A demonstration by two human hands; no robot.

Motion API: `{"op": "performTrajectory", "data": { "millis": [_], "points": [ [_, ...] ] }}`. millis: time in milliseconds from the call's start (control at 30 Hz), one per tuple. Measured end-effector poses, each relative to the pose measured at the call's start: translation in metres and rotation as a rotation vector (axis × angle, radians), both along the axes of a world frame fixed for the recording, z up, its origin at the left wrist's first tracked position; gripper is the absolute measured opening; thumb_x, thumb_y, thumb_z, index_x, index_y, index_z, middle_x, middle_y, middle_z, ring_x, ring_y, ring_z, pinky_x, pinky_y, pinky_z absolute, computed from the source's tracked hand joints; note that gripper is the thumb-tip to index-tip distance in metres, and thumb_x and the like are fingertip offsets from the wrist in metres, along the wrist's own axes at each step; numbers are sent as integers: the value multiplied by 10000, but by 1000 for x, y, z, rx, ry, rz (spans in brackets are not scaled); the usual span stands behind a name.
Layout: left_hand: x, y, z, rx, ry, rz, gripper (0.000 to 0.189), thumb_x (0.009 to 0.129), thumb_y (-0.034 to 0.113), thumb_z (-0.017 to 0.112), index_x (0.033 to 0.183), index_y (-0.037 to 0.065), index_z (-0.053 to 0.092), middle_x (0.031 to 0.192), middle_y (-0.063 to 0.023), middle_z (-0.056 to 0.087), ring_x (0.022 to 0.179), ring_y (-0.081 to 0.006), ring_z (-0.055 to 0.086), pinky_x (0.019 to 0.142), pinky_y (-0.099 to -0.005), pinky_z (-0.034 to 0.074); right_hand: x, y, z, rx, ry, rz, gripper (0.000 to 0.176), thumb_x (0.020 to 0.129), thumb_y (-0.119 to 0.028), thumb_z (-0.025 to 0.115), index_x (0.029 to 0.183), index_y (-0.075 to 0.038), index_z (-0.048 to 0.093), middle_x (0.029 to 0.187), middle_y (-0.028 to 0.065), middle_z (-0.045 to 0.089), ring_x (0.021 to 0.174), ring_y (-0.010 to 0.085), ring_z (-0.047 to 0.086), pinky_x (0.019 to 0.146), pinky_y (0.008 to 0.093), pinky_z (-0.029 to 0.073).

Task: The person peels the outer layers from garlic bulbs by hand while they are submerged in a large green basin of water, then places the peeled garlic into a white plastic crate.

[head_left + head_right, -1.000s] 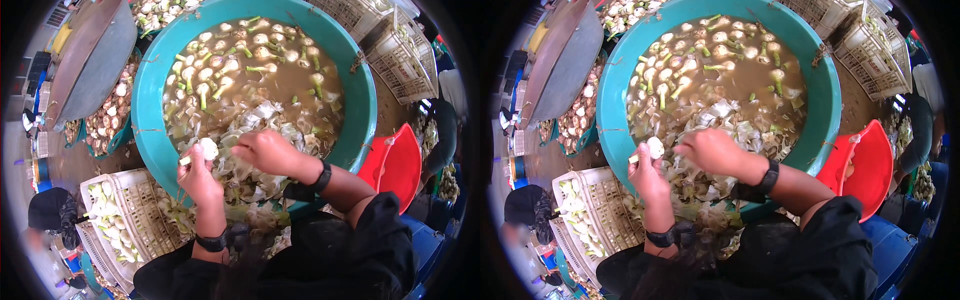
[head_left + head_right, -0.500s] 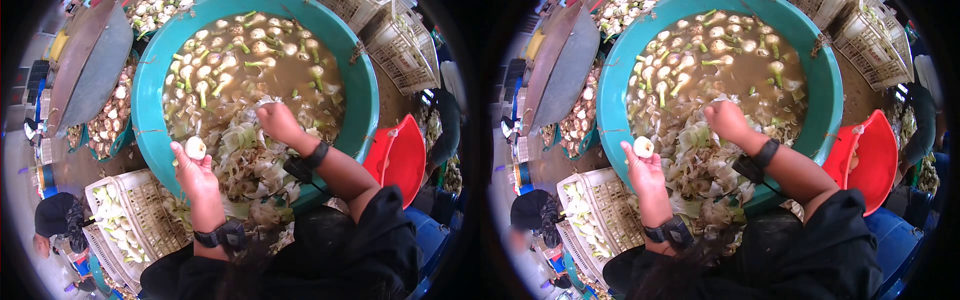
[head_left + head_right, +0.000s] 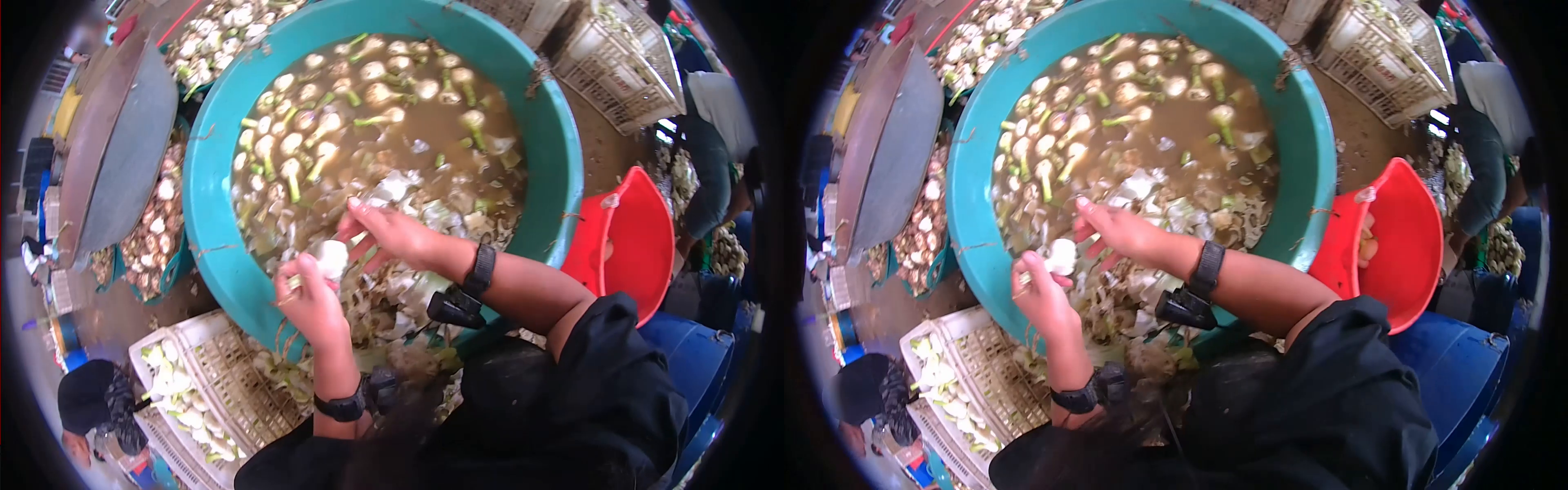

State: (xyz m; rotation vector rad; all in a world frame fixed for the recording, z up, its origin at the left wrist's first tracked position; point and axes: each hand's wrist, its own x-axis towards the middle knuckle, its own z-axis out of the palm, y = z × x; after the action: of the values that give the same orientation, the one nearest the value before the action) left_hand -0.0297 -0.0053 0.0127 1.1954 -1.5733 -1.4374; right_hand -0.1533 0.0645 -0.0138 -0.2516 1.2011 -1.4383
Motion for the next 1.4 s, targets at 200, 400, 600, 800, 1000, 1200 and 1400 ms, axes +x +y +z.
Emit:
{"op": "performTrajectory", "data": {
  "millis": [200, 400, 600, 800, 1000, 1200, 1400],
  "points": [
    [-9, 0, 13, 67, 153, -35, 479, 916, 437, 351, 1018, 0, 518, 680, 0, 430, 590, -73, 410, 533, -205, 371, -79, 49, 27, -1035, -645, 371, 1008, 674, -803, 264, 1263, 9, 362, 1152, 270, 485, 757, 426, 596, 601, 483, 517],
    [2, -7, -2, 319, 134, 42, 308, 883, 356, 483, 946, 59, 541, 721, 16, 489, 598, -58, 446, 540, -204, 390, -181, 73, -73, 408, 448, -679, 502, 813, -344, 594, 1099, 58, 504, 993, 112, 558, 854, 183, 503, 718, 344, 411],
    [-18, -5, -3, 325, 44, -172, 431, 869, 389, 502, 1127, 44, 476, 989, -79, 505, 730, -110, 510, 605, -243, 438, -171, 49, -115, 605, 567, -425, 434, 888, -417, 443, 933, -2, 562, 748, 83, 553, 643, 189, 468, 622, 332, 412],
    [-26, -21, -1, 650, 85, -228, 500, 827, 481, 517, 1084, 52, 499, 846, -46, 555, 577, -87, 488, 453, -199, 359, -5, 13, 6, 4, 1265, 401, 220, 854, -188, 434, 842, -30, 586, 749, 166, 597, 680, 321, 604, 601, 395, 486],
    [-8, -19, -7, 512, -86, -119, 270, 791, 328, 600, 918, 91, 581, 686, 31, 524, 484, -45, 416, 397, -179, 273, 21, 1, -4, -49, 1693, 651, 253, 862, -225, 443, 766, -9, 533, 591, 119, 549, 490, 226, 578, 443, 330, 470],
    [-7, -21, -7, 581, 301, -206, 368, 810, 299, 558, 1076, 45, 555, 901, -32, 579, 713, -101, 534, 553, -186, 402, 15, 0, -11, 76, 192, 116, 317, 857, -261, 481, 769, 18, 604, 598, 92, 547, 567, 159, 577, 497, 335, 470],
    [4, -32, -2, 280, -312, -591, 461, 784, 203, 636, 1190, 34, 496, 1033, -83, 541, 906, -167, 524, 770, -302, 439, 14, -7, -36, -327, 1162, -96, 210, 849, -169, 530, 806, 19, 614, 609, 81, 560, 555, 135, 523, 537, 345, 430]
  ]
}}
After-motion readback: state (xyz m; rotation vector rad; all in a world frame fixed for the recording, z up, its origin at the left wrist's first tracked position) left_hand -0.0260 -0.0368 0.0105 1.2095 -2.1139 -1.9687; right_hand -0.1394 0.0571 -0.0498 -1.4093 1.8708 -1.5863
